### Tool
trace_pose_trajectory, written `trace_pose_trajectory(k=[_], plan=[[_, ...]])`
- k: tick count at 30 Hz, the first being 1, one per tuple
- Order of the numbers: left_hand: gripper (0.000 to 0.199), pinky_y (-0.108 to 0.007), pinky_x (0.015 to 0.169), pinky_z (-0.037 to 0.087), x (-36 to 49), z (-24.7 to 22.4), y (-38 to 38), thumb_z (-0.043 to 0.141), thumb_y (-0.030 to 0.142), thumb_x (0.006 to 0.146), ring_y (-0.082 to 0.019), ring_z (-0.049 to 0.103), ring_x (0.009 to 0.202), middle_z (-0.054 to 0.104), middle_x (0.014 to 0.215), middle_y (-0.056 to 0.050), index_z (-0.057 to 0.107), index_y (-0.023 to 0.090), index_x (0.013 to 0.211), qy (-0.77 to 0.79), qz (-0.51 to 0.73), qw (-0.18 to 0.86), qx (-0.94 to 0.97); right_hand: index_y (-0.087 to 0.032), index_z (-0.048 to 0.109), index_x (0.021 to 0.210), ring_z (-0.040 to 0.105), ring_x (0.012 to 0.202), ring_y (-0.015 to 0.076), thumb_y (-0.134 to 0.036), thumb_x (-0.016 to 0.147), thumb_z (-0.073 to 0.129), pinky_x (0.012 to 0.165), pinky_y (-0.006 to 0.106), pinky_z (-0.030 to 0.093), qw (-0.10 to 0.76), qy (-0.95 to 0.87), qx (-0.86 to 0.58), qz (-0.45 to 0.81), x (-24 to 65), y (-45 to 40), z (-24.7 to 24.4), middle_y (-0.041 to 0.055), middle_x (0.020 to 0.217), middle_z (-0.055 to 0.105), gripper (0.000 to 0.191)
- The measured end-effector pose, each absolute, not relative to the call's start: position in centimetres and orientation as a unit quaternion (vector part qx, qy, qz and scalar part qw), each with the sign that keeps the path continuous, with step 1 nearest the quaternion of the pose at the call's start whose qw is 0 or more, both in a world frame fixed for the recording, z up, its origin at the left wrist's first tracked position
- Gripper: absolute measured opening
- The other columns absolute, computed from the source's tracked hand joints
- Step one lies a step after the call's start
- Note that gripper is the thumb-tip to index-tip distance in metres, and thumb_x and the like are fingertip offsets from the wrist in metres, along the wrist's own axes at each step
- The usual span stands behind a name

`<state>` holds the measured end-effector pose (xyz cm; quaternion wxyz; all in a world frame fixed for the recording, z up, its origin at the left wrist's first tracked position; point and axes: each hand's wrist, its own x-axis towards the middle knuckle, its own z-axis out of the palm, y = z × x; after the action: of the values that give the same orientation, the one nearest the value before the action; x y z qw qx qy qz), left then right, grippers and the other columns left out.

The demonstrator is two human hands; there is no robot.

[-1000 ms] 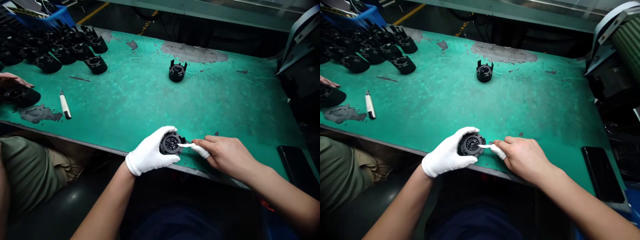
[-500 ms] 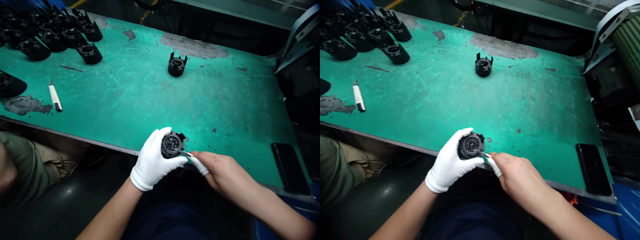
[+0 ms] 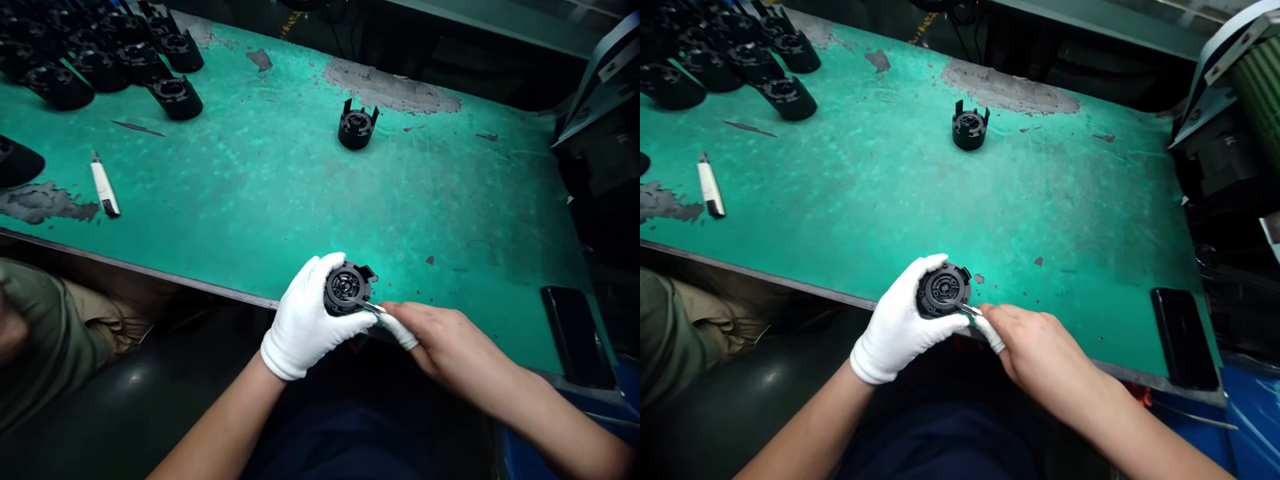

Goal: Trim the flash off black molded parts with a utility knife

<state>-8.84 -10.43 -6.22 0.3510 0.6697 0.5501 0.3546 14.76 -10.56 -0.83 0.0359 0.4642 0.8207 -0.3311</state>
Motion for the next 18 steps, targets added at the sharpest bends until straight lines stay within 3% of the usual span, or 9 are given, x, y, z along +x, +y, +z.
trace_pose_trajectory(k=[4, 9, 13, 18], plan=[[0.088, -0.04, 0.119, 0.042, -8.9, -6.1, -10.4, 0.082, 0.06, 0.072, -0.025, 0.053, 0.135, 0.055, 0.142, -0.009, 0.045, 0.023, 0.142, 0.554, 0.351, 0.349, 0.669, -0.028, 0.062, 0.128, 0.071, 0.108, 0.0256, -0.008, 0.09, 0.044, 0.09, 0.041, 0.059, 0.049, 0.82, 0.439, -0.363, 14.6, -10.2, -0.5, 0.0032, 0.123, 0.072, 0.046], [0.086, -0.039, 0.119, 0.042, -8.8, -6.2, -10.5, 0.082, 0.057, 0.073, -0.025, 0.055, 0.132, 0.056, 0.14, -0.008, 0.045, 0.022, 0.142, 0.554, 0.349, 0.351, 0.669, -0.025, 0.059, 0.134, 0.07, 0.11, 0.0253, -0.01, 0.092, 0.043, 0.091, 0.04, 0.058, -0.002, 0.829, 0.464, -0.313, 14.2, -10.6, -1.0, 0.005, 0.127, 0.071, 0.047], [0.085, -0.041, 0.119, 0.042, -8.8, -6.2, -10.5, 0.082, 0.058, 0.073, -0.025, 0.054, 0.133, 0.057, 0.14, -0.009, 0.045, 0.022, 0.141, 0.554, 0.352, 0.346, 0.671, -0.021, 0.058, 0.136, 0.071, 0.105, 0.0293, -0.009, 0.09, 0.043, 0.089, 0.044, 0.059, 0.044, 0.83, 0.48, -0.279, 14.0, -11.0, -1.5, 0.0089, 0.122, 0.072, 0.05], [0.088, -0.043, 0.118, 0.044, -8.9, -6.2, -10.3, 0.081, 0.062, 0.072, -0.027, 0.055, 0.133, 0.057, 0.14, -0.01, 0.045, 0.022, 0.142, 0.551, 0.354, 0.349, 0.67, -0.021, 0.058, 0.136, 0.072, 0.103, 0.0298, -0.005, 0.085, 0.043, 0.084, 0.041, 0.058, 0.094, 0.842, 0.45, -0.283, 13.8, -9.9, -0.5, 0.0105, 0.119, 0.072, 0.056]])
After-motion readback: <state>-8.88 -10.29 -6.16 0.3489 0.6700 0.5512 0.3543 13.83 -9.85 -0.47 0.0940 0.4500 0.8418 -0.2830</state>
